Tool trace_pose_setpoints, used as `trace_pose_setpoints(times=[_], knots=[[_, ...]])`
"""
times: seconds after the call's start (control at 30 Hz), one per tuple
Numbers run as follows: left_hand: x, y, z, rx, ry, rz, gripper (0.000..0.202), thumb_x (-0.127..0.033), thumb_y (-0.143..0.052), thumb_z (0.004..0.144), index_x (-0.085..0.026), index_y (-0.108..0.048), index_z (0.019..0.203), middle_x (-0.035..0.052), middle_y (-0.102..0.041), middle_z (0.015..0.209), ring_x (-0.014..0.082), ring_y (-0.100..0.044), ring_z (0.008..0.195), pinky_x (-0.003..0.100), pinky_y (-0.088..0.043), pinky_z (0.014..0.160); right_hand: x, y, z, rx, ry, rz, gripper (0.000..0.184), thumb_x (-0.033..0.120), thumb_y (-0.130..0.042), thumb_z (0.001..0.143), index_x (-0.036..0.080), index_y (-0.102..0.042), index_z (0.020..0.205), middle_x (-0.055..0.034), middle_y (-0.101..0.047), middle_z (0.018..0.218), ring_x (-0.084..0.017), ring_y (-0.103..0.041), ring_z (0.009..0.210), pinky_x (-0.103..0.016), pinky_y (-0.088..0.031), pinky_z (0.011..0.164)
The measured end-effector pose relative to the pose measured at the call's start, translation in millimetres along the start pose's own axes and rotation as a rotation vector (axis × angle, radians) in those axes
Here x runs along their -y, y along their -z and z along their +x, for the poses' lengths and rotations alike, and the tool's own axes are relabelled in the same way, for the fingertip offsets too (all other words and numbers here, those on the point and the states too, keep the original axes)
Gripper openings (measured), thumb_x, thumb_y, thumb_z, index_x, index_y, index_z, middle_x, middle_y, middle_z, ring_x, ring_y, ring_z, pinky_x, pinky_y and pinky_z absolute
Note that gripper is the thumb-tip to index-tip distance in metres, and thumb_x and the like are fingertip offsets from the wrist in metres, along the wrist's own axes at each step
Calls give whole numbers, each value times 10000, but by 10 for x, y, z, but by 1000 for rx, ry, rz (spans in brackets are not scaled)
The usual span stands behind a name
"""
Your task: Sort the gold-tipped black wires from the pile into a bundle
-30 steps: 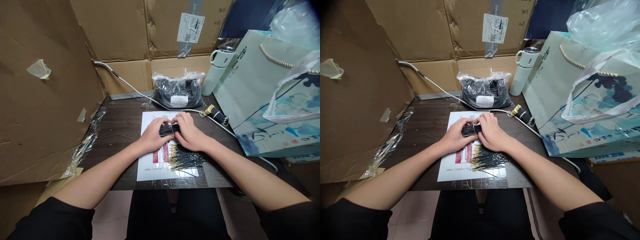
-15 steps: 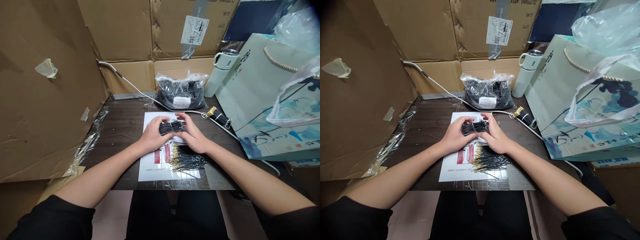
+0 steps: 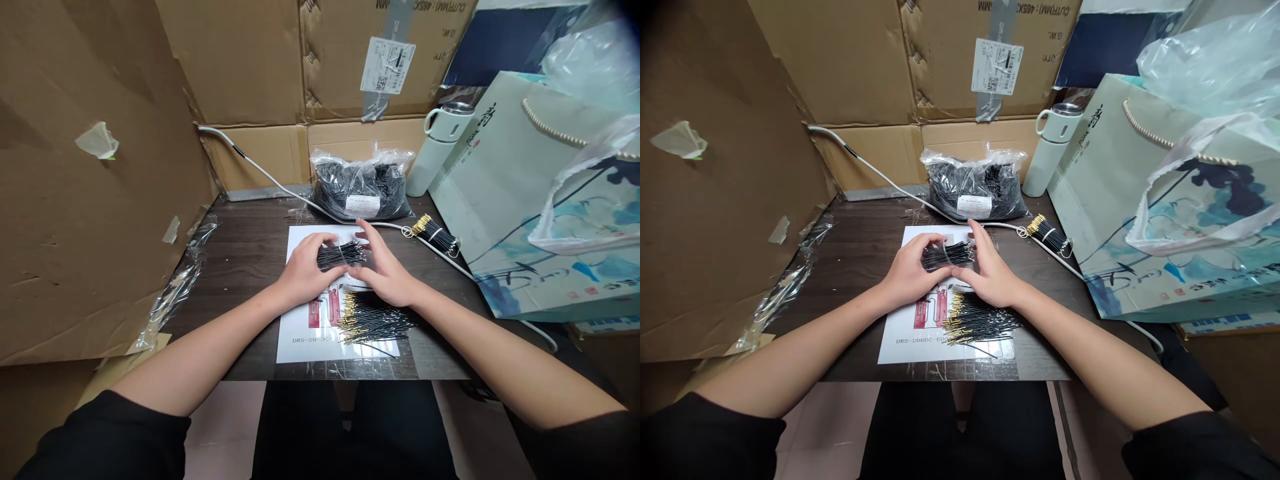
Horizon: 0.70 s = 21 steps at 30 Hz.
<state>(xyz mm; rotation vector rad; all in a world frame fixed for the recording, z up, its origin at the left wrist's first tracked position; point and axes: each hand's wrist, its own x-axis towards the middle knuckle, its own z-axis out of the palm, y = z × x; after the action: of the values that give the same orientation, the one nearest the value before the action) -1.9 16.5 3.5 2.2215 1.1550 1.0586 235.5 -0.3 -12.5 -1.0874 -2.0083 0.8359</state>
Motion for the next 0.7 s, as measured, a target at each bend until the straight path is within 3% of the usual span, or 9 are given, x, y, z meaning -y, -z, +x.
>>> trace_pose_setpoints(times=[0.1, 0.3, 0.43, 0.5, 0.6, 0.67, 0.7], knots=[[1, 11, 3, -6, 10, 4, 472, -251, -909, 848, -202, -654, 1242, 61, -734, 1197, 248, -700, 1132, 419, -562, 1048, -20, -2, -1, 30, -52, 4, 1080, 599, -667, 1021, 182, -57, 1808, -206, -77, 1857, -420, -222, 1700, -692, -228, 1363], [10, 19, -4, -5, 8, 22, 484, -255, -922, 841, -201, -654, 1240, 55, -734, 1188, 248, -702, 1128, 417, -562, 1043, -49, -8, -19, 82, -7, -39, 1080, 613, -665, 1030, 206, -46, 1815, -176, -45, 1868, -392, -91, 1737, -690, -152, 1383], [35, 48, 9, 9, 10, 40, 488, -279, -921, 847, -200, -654, 1247, 61, -736, 1198, 254, -705, 1133, 420, -564, 1048, -55, 23, -12, 49, -11, -103, 1113, 598, -703, 1003, 183, -57, 1809, -215, -82, 1856, -429, -160, 1718, -719, -218, 1356], [78, 73, 29, 18, 21, 64, 494, -305, -923, 849, -198, -656, 1250, 72, -739, 1217, 264, -705, 1142, 433, -565, 1054, 3, 88, 19, -8, 18, -151, 1082, 544, -736, 982, 152, -135, 1792, -245, -167, 1832, -436, -249, 1687, -714, -278, 1336], [187, 107, 68, 12, 38, 116, 514, -318, -930, 840, -204, -660, 1262, 88, -741, 1263, 284, -699, 1177, 462, -560, 1079, 281, 297, 3, -92, 156, -188, 730, 410, -749, 972, 203, -491, 1623, -195, -518, 1654, -391, -489, 1539, -647, -421, 1267], [269, 125, 90, 3, 37, 144, 530, -294, -932, 831, -207, -661, 1278, 92, -743, 1272, 291, -696, 1197, 475, -557, 1094, 599, 489, -168, -15, 195, -97, 363, 334, -713, 1008, 249, -688, 1360, -126, -727, 1375, -320, -696, 1256, -549, -565, 1107], [305, 133, 99, 5, 34, 151, 532, -285, -929, 831, -209, -662, 1285, 92, -745, 1272, 293, -695, 1203, 479, -557, 1099, 776, 586, -324, 63, 212, -18, 194, 320, -705, 1022, 253, -733, 1202, -105, -767, 1249, -297, -733, 1132, -515, -599, 1026]])
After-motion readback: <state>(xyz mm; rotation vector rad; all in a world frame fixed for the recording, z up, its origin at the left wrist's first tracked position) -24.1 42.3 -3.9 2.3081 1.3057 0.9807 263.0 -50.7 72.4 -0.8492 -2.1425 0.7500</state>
